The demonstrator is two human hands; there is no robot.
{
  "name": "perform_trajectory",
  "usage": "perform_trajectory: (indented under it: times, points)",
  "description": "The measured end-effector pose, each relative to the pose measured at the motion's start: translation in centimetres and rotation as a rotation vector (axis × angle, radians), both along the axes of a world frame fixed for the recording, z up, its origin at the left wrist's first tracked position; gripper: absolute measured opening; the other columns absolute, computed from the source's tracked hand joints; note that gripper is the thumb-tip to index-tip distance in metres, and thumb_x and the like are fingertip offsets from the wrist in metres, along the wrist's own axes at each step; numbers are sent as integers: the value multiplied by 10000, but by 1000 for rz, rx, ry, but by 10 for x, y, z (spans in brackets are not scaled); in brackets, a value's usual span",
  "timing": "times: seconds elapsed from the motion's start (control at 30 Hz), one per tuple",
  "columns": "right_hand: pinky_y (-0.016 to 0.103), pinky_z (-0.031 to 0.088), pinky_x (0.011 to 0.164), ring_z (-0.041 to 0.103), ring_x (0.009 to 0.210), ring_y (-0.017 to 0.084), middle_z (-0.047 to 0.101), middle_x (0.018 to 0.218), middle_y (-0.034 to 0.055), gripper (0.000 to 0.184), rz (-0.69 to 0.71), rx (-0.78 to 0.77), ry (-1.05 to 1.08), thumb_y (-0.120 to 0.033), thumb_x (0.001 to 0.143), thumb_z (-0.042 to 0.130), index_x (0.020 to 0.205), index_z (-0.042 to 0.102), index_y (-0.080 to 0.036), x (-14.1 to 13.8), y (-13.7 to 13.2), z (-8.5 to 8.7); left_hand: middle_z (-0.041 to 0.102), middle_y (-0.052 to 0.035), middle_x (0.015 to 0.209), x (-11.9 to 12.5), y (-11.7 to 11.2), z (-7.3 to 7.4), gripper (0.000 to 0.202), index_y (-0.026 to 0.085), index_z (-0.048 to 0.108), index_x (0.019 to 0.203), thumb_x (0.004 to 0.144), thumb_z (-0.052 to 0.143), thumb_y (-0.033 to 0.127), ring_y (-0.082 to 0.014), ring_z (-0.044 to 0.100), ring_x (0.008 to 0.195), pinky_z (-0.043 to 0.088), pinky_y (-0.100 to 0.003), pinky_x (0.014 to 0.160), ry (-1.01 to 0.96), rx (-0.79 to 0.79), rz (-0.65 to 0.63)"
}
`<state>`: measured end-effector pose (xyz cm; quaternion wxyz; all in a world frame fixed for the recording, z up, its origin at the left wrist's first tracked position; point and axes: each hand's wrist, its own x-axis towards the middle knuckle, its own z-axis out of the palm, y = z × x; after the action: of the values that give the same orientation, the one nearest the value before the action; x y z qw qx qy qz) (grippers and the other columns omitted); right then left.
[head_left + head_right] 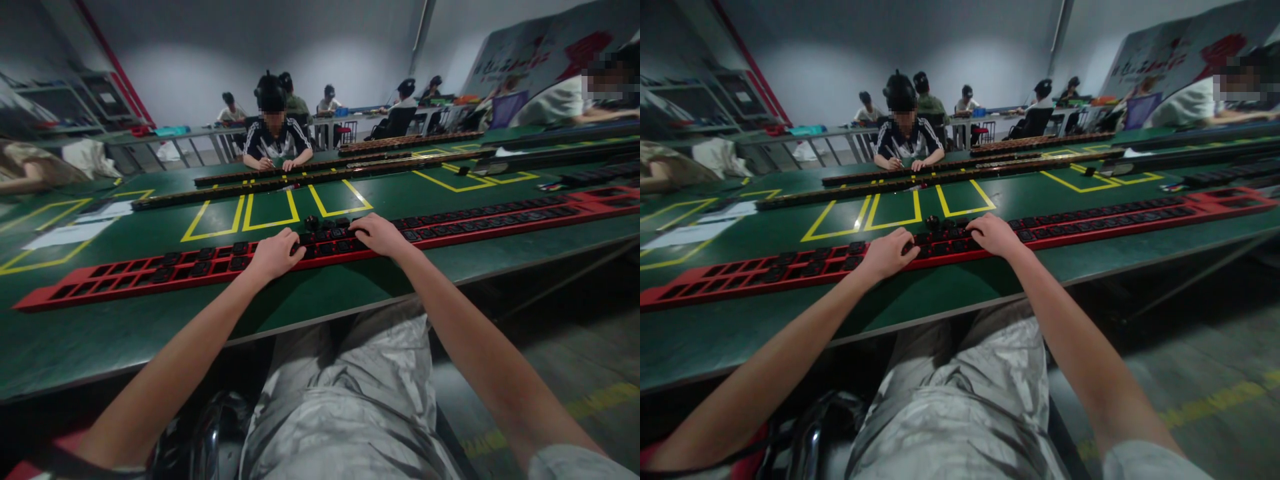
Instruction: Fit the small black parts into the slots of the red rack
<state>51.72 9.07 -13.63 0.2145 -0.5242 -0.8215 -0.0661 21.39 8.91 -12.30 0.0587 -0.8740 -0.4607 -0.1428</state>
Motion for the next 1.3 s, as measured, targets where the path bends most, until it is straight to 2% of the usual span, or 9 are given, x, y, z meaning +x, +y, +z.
perform_trajectory:
  times: [0.17, 0.43, 0.77, 1.03, 1.3]
  points:
    - [387, 476, 961, 596, 1056, 248, 716, 1124, 46, 289, -18, -3, 20, -246, 914, 511, 1108, 724, -234, 0, 0, -1, 618, -80, 1048, 4, -2, -1, 281, 200, 596, 952, 939, 462, 447, -241, 638, 867, 433, -330, 649, 24, 22, 17]
    - [377, 471, 964, 601, 1053, 243, 716, 1120, 53, 287, -32, -11, 25, -238, 909, 517, 1104, 727, -229, -1, 0, 1, 604, -82, 1062, 15, -12, 5, 313, 189, 593, 984, 975, 377, 416, -234, 643, 879, 445, -330, 669, 86, 7, 107]
    - [381, 470, 969, 597, 1066, 242, 716, 1125, 52, 302, -24, -1, 5, -238, 912, 494, 1107, 724, -222, -1, 0, 0, 599, -114, 1082, 26, -20, 0, 388, 167, 593, 1040, 1008, 275, 386, -246, 637, 919, 459, -343, 710, 51, -7, 204]
    - [390, 478, 959, 600, 1057, 253, 720, 1122, 53, 301, -13, 13, -4, -229, 911, 494, 1107, 721, -211, 0, 1, 0, 589, -134, 1125, 28, -23, -1, 408, 154, 599, 1057, 1011, 272, 394, -257, 595, 1014, 476, -337, 724, 48, 29, 243]
    - [395, 483, 958, 602, 1057, 259, 719, 1121, 65, 310, -7, 19, -14, -227, 909, 485, 1111, 718, -192, -1, 0, 1, 587, -128, 1120, 28, -24, -2, 365, 164, 560, 1108, 1006, 292, 388, -256, 584, 1010, 485, -339, 724, 33, 63, 258]
